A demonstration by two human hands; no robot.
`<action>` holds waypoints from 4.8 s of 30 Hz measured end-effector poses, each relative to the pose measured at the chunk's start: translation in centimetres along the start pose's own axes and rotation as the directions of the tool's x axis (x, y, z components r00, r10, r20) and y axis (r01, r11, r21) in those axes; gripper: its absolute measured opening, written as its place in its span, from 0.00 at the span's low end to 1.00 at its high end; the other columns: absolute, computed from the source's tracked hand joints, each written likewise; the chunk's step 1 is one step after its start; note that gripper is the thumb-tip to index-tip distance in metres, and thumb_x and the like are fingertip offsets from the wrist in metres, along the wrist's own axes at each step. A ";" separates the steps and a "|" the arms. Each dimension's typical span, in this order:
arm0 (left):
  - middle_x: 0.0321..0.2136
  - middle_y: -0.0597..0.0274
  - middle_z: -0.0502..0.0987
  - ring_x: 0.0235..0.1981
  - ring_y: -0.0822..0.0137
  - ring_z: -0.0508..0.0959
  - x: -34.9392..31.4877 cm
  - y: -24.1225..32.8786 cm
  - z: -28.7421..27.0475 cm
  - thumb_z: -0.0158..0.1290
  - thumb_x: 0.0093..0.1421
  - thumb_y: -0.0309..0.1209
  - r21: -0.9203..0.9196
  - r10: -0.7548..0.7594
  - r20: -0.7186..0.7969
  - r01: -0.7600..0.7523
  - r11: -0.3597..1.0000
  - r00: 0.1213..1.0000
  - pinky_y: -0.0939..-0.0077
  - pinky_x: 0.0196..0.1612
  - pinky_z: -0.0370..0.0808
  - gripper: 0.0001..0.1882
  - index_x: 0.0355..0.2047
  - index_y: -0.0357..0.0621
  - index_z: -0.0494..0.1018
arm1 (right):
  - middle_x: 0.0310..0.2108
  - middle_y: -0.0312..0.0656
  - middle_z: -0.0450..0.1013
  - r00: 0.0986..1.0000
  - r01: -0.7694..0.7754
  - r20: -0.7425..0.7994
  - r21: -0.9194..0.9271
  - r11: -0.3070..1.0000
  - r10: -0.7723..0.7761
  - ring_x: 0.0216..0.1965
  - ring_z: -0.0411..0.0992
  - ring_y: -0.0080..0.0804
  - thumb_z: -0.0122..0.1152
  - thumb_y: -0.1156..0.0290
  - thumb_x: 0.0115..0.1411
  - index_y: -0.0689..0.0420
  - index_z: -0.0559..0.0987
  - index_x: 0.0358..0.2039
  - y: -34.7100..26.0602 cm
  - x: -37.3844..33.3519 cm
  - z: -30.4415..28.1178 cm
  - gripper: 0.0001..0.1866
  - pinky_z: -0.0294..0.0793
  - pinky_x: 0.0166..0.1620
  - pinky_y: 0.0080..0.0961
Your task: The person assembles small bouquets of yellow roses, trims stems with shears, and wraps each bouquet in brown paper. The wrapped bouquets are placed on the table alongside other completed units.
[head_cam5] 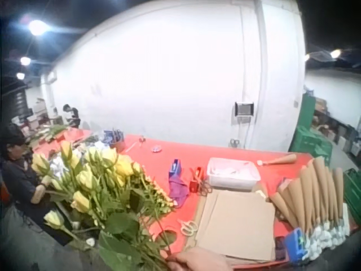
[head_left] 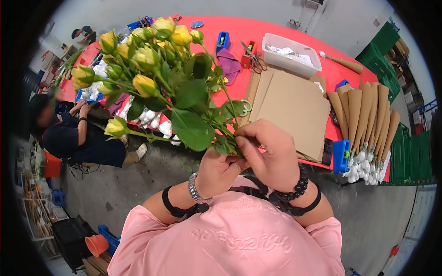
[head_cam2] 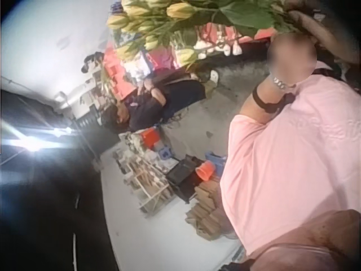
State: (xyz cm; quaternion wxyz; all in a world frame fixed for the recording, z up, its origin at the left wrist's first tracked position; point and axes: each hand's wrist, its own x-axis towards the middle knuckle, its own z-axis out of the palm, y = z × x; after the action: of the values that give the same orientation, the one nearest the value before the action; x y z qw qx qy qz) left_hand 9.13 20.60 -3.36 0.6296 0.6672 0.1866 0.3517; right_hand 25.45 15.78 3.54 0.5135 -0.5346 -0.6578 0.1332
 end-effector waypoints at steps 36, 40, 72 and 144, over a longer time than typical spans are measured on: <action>0.42 0.57 0.83 0.40 0.69 0.83 -0.4 0.8 -10.1 0.65 0.63 0.29 0.107 0.078 -0.075 -0.070 0.992 0.994 0.75 0.45 0.80 0.17 0.49 0.34 0.76 | 0.27 0.41 0.72 0.988 0.124 0.102 -0.052 0.991 -0.118 0.26 0.74 0.36 0.71 0.79 0.51 0.60 0.79 0.32 -0.5 5.1 8.1 0.09 0.73 0.29 0.30; 0.42 0.57 0.83 0.40 0.68 0.84 -0.8 0.7 -10.3 0.66 0.62 0.29 0.106 0.097 -0.104 -0.086 0.991 0.990 0.74 0.44 0.80 0.16 0.47 0.35 0.77 | 0.26 0.41 0.72 0.990 0.068 0.126 -0.039 0.997 -0.062 0.25 0.73 0.33 0.69 0.82 0.51 0.61 0.78 0.30 -0.7 4.8 8.7 0.08 0.72 0.28 0.27; 0.42 0.53 0.82 0.44 0.63 0.82 -2.2 1.2 -11.7 0.48 0.75 0.35 0.077 0.075 -0.285 -0.056 0.996 0.955 0.60 0.50 0.81 0.24 0.62 0.29 0.63 | 0.35 0.49 0.79 0.910 -0.250 0.321 -0.083 0.965 0.263 0.37 0.79 0.45 0.64 0.69 0.63 0.62 0.81 0.44 4.6 -0.1 6.3 0.12 0.78 0.42 0.35; 0.25 0.75 0.71 0.20 0.86 0.61 0.3 -0.5 -10.8 0.45 0.75 0.33 0.052 -0.212 -0.495 0.272 0.961 0.843 0.85 0.22 0.58 0.15 0.50 0.33 0.75 | 0.36 0.60 0.80 0.734 -0.451 0.144 -0.628 0.635 0.664 0.40 0.81 0.56 0.71 0.57 0.59 0.59 0.74 0.53 31.8 -6.9 0.7 0.27 0.80 0.43 0.47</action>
State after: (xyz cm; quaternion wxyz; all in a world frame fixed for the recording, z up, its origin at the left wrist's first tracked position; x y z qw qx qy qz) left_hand 1.88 28.51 -4.19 0.5608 0.5653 0.4419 0.4131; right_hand 42.23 22.78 -23.51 0.1367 -0.8041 -0.5471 0.1880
